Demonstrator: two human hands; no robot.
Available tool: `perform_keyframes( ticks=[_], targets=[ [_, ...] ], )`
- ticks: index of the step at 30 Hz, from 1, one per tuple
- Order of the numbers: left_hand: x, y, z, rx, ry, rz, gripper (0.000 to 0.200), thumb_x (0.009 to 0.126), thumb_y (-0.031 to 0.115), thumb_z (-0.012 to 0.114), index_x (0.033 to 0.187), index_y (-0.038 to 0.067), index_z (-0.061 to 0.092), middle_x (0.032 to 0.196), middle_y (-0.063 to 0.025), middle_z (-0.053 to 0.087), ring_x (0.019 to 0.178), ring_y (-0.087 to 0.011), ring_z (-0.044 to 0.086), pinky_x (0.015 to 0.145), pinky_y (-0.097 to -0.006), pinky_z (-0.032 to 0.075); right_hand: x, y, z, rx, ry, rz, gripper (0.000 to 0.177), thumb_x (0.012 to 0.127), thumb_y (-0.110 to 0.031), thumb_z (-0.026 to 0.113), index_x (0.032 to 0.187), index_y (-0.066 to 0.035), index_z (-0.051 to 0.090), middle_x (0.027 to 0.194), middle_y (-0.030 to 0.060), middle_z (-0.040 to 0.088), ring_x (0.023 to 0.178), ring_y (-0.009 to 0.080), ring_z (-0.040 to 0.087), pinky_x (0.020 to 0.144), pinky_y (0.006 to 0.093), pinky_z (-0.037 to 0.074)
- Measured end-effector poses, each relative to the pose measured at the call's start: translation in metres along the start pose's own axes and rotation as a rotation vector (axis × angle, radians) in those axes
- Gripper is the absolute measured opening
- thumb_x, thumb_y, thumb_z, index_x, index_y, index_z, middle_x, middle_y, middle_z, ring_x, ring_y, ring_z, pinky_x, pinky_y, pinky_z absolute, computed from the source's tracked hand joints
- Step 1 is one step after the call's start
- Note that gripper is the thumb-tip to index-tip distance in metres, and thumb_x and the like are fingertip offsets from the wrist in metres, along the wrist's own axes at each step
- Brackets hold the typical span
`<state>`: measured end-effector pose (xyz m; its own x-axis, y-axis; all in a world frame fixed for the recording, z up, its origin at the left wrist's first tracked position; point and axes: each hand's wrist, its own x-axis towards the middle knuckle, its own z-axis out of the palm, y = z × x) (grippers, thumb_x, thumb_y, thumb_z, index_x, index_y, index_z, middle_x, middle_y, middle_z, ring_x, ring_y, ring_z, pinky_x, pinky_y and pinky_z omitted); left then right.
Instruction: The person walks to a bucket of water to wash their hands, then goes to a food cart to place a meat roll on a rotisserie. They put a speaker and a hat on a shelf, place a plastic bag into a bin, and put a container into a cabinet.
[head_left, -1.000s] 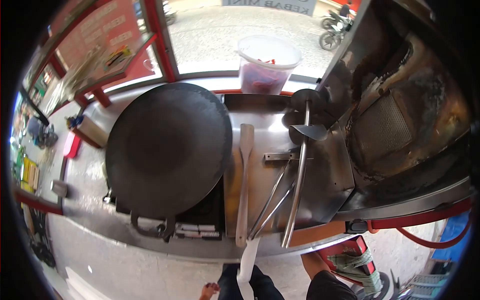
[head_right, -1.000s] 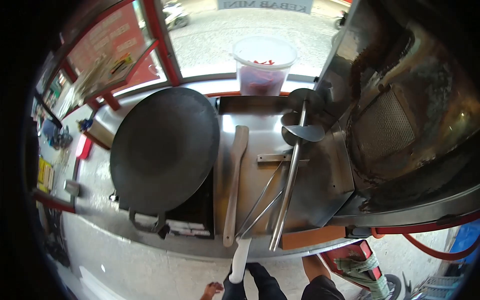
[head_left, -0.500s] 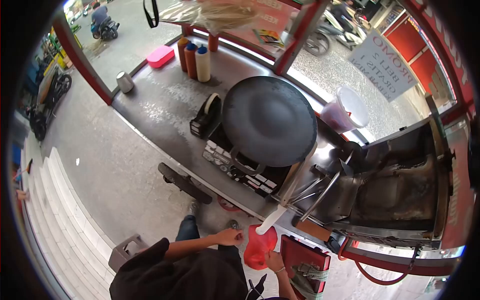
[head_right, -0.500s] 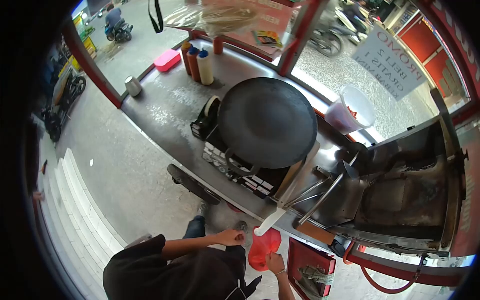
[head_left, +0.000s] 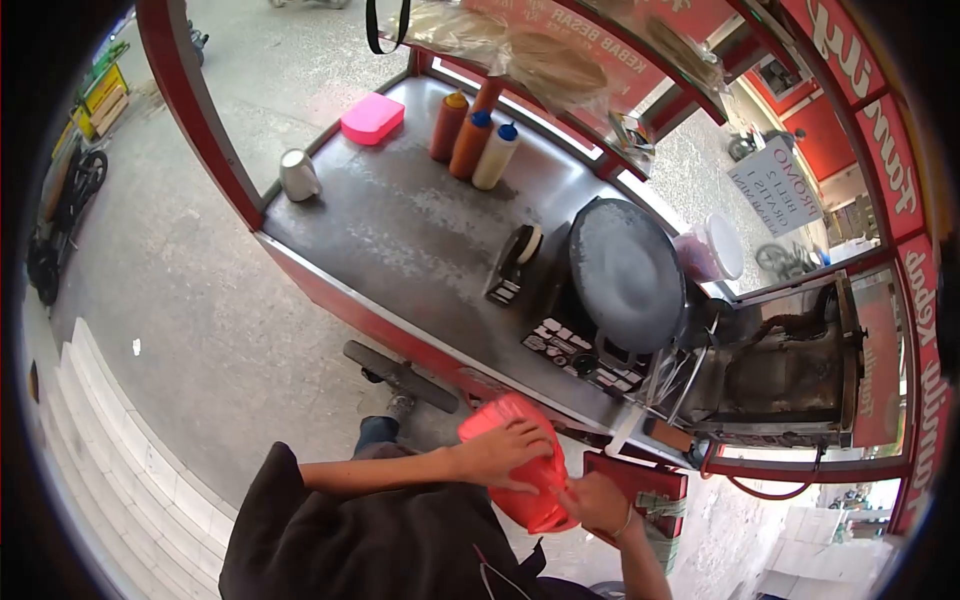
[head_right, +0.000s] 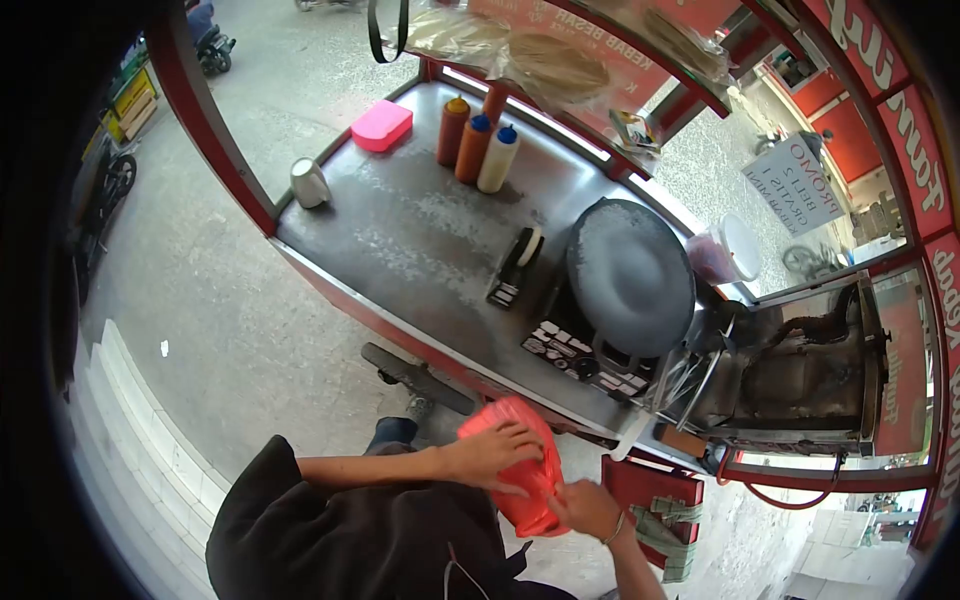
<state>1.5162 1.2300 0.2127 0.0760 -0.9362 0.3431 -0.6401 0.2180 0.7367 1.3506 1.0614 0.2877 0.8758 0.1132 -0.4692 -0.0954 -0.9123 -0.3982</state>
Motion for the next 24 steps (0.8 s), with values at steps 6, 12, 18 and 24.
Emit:
perform_keyframes(
  ticks=[6, 12, 18, 24],
  targets=[
    [-0.017, -0.008, -0.141, 0.054, 0.074, -0.025, 0.034, 0.072, 0.020, 0.070, 0.098, 0.005, 0.054, 0.104, -0.0120, 0.053, 0.103, -0.0305, 0.051, 0.089, -0.0415, 0.041, 0.097, -0.082, -0.083, 0.095, 0.252, -0.219, 0.029, 0.083, -0.027, 0.056, 0.067, -0.003, 0.053, 0.058, 0.0198, 0.052, 0.056, 0.0384, 0.054, 0.053, 0.0464, 0.042],
    [-0.020, -0.030, -0.237, 0.134, 0.312, -0.055, 0.021, 0.075, 0.013, 0.067, 0.091, 0.005, 0.055, 0.092, -0.0125, 0.056, 0.090, -0.0314, 0.055, 0.080, -0.0389, 0.043, 0.196, -0.115, -0.150, 0.137, 0.431, -0.330, 0.030, 0.083, -0.023, 0.058, 0.065, 0.002, 0.054, 0.060, 0.0230, 0.050, 0.059, 0.0410, 0.053, 0.053, 0.0455, 0.041],
    [-0.020, -0.114, -0.263, 0.067, 0.552, -0.089, 0.012, 0.077, 0.004, 0.064, 0.087, 0.000, 0.058, 0.078, -0.0122, 0.058, 0.073, -0.0263, 0.058, 0.068, -0.0334, 0.045, 0.305, -0.096, -0.168, 0.141, 0.435, -0.369, 0.030, 0.083, -0.024, 0.056, 0.069, 0.003, 0.057, 0.066, 0.0243, 0.054, 0.065, 0.0413, 0.056, 0.059, 0.0452, 0.044],
    [-0.015, -0.161, -0.280, -0.045, 0.631, -0.163, 0.011, 0.079, 0.003, 0.060, 0.087, -0.003, 0.055, 0.077, -0.0143, 0.057, 0.071, -0.0298, 0.055, 0.070, -0.0336, 0.045, 0.346, -0.097, -0.178, 0.213, 0.599, -0.306, 0.035, 0.083, -0.030, 0.059, 0.072, 0.003, 0.056, 0.068, 0.0225, 0.057, 0.069, 0.0397, 0.059, 0.061, 0.0432, 0.045]
  ],
)
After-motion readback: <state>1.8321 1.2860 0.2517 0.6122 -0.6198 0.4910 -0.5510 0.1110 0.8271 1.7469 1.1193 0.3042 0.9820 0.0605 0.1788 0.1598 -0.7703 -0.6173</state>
